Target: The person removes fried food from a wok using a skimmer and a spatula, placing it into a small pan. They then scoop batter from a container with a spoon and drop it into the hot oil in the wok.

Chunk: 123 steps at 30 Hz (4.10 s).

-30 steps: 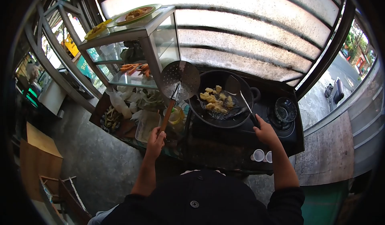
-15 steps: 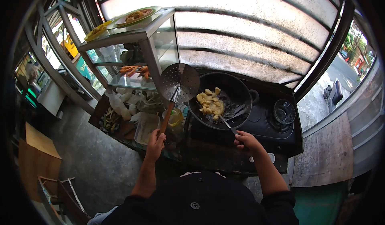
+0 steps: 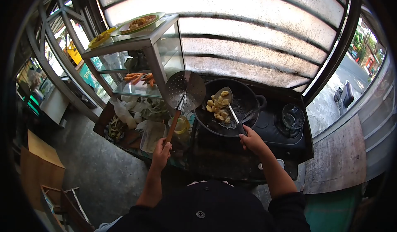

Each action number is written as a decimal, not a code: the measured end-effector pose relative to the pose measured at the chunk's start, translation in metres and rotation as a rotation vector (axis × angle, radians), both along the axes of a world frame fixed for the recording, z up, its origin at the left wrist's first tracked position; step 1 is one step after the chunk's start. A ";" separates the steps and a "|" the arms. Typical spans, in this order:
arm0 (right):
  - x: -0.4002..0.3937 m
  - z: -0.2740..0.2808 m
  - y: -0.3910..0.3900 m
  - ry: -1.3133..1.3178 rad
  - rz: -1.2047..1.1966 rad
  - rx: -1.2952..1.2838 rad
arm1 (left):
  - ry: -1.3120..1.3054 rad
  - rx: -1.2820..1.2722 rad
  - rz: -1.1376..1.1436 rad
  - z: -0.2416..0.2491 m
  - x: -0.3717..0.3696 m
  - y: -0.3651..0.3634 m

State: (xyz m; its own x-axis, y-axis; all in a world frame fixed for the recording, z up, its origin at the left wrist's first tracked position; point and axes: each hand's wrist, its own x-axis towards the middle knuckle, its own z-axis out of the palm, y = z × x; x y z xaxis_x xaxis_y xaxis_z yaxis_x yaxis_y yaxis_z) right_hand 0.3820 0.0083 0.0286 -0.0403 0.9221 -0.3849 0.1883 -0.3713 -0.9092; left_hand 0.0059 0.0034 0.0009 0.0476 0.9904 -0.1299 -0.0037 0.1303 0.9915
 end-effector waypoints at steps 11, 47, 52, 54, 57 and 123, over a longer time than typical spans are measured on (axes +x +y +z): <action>-0.007 -0.007 0.003 -0.351 0.002 0.106 | 0.004 0.023 0.012 0.000 -0.005 -0.004; 0.005 -0.018 0.010 0.176 -0.072 -0.135 | 0.052 0.068 -0.028 -0.009 -0.013 -0.004; 0.019 -0.006 0.006 0.073 0.087 -0.020 | 0.019 0.052 -0.022 -0.007 -0.012 -0.004; 0.031 0.007 -0.002 -0.058 0.106 0.028 | 0.004 0.054 -0.018 -0.008 -0.014 -0.006; 0.048 0.040 -0.015 -0.346 0.119 0.083 | 0.032 0.071 0.012 -0.009 -0.019 -0.009; 0.069 0.023 -0.033 -1.240 0.136 0.187 | 0.010 0.018 0.025 0.000 -0.015 -0.019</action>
